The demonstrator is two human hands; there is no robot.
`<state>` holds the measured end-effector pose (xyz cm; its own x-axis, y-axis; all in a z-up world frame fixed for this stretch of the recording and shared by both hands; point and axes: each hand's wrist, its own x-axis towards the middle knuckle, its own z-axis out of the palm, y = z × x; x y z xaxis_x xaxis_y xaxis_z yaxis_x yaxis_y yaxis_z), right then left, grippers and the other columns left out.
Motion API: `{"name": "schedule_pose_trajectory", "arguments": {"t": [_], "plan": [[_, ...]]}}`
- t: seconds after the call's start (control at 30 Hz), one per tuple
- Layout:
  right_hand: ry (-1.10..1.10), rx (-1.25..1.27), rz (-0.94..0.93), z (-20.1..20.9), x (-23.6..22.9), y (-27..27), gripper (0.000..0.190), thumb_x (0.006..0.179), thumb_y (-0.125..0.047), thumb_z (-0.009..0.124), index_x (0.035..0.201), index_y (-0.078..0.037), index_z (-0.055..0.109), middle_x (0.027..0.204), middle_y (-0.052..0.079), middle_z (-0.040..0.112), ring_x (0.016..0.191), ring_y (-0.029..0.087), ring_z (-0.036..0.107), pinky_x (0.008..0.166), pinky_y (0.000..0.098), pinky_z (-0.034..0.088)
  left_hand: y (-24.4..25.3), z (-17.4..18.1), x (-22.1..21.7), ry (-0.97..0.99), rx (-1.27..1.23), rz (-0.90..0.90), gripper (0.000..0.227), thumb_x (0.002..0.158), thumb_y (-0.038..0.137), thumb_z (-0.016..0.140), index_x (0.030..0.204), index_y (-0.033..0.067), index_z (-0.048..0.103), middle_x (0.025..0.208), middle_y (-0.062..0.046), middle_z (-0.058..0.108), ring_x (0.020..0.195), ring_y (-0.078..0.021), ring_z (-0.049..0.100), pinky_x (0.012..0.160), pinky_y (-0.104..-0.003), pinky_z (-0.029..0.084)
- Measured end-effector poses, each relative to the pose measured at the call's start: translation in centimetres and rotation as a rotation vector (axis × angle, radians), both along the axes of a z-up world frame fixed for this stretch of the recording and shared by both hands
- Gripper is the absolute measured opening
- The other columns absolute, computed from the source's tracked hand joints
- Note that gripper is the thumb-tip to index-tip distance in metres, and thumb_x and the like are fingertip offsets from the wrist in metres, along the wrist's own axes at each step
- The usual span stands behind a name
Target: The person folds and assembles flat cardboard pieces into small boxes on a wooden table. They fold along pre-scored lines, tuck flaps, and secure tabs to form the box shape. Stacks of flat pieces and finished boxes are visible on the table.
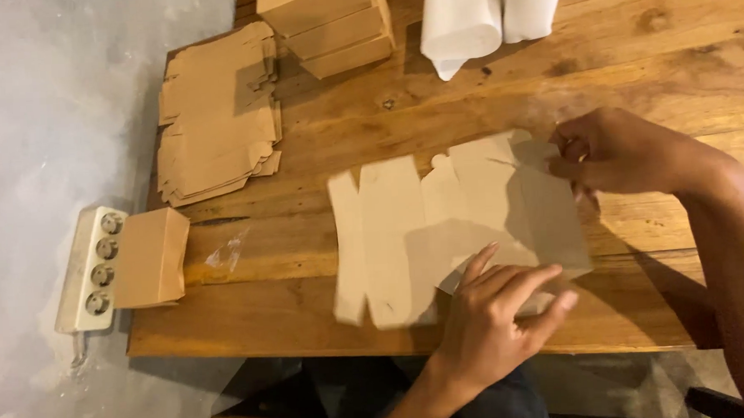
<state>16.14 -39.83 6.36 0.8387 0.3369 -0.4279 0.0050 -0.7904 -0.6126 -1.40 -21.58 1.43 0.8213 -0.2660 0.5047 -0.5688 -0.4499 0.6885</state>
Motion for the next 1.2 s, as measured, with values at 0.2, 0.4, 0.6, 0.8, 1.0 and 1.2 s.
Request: {"name": "schedule_pose_trajectory", "arguments": {"t": [0.2, 0.4, 0.6, 0.8, 1.0, 1.2], "plan": [[0.121, 0.058, -0.119, 0.0, 1.6, -2.6, 0.026, 0.1, -0.014, 0.068, 0.09, 0.009, 0.077, 0.069, 0.022, 0.075, 0.065, 0.031, 0.073, 0.064, 0.0395, 0.056, 3.5, 2.5, 5.3, 0.04, 0.192, 0.04, 0.04, 0.104, 0.042, 0.047, 0.116, 0.011, 0.07, 0.117, -0.008, 0.077, 0.105, -0.0241, 0.075, 0.115, -0.067, 0.036], [0.232, 0.074, -0.288, 0.1, 2.6, -3.7, 0.04, 0.106, -0.017, 0.065, 0.077, 0.011, 0.065, 0.071, 0.03, 0.072, 0.068, 0.038, 0.074, 0.067, 0.0461, 0.063, 6.0, 0.4, 8.5, 0.275, 0.743, -0.077, 0.103, 0.095, 0.073, 0.039, 0.163, 0.0056, 0.0, 0.169, -0.024, -0.007, 0.157, -0.0412, -0.008, 0.122, -0.059, -0.003], [0.223, 0.182, -0.31, 0.1, 2.8, -3.8, 0.046, 0.106, -0.022, 0.063, 0.074, 0.01, 0.065, 0.073, 0.021, 0.065, 0.071, 0.035, 0.068, 0.072, 0.0456, 0.06, 7.8, -1.0, 10.1, 0.118, 0.762, -0.26, 0.087, 0.093, 0.071, 0.048, 0.158, 0.0158, 0.03, 0.171, -0.016, 0.001, 0.158, -0.0395, -0.001, 0.122, -0.066, -0.004], [0.286, 0.282, -0.224, 4.2, 1.0, 0.6, 0.061, 0.094, -0.036, 0.039, 0.12, 0.0, 0.08, 0.12, 0.017, 0.087, 0.107, 0.035, 0.081, 0.085, 0.0503, 0.064, 9.4, -0.8, 11.2, 0.04, 0.68, -0.309, 0.079, 0.089, 0.072, 0.052, 0.148, 0.0192, 0.045, 0.169, -0.022, 0.006, 0.158, -0.044, 0.002, 0.126, -0.065, 0.004], [0.325, 0.658, 0.135, 0.1, 0.9, 0.3, 0.06, 0.094, -0.064, 0.029, 0.085, -0.015, 0.061, 0.139, 0.012, 0.084, 0.123, 0.034, 0.085, 0.087, 0.0558, 0.07, 10.3, -4.3, 11.8, -0.08, 0.81, -0.266, 0.107, 0.087, 0.081, 0.043, 0.162, 0.0089, 0.018, 0.165, -0.027, 0.025, 0.155, -0.0479, 0.015, 0.128, -0.063, 0.005], [0.317, 0.64, 0.164, -0.4, 0.4, 2.2, 0.055, 0.1, -0.052, 0.032, 0.08, -0.011, 0.063, 0.137, 0.008, 0.084, 0.081, 0.029, 0.089, 0.06, 0.0377, 0.061, 12.0, -4.6, 12.2, 0.056, 0.655, -0.359, 0.117, 0.072, 0.058, 0.085, 0.159, 0.0095, 0.023, 0.166, -0.026, 0.024, 0.157, -0.0471, 0.011, 0.127, -0.066, 0.004]]}}
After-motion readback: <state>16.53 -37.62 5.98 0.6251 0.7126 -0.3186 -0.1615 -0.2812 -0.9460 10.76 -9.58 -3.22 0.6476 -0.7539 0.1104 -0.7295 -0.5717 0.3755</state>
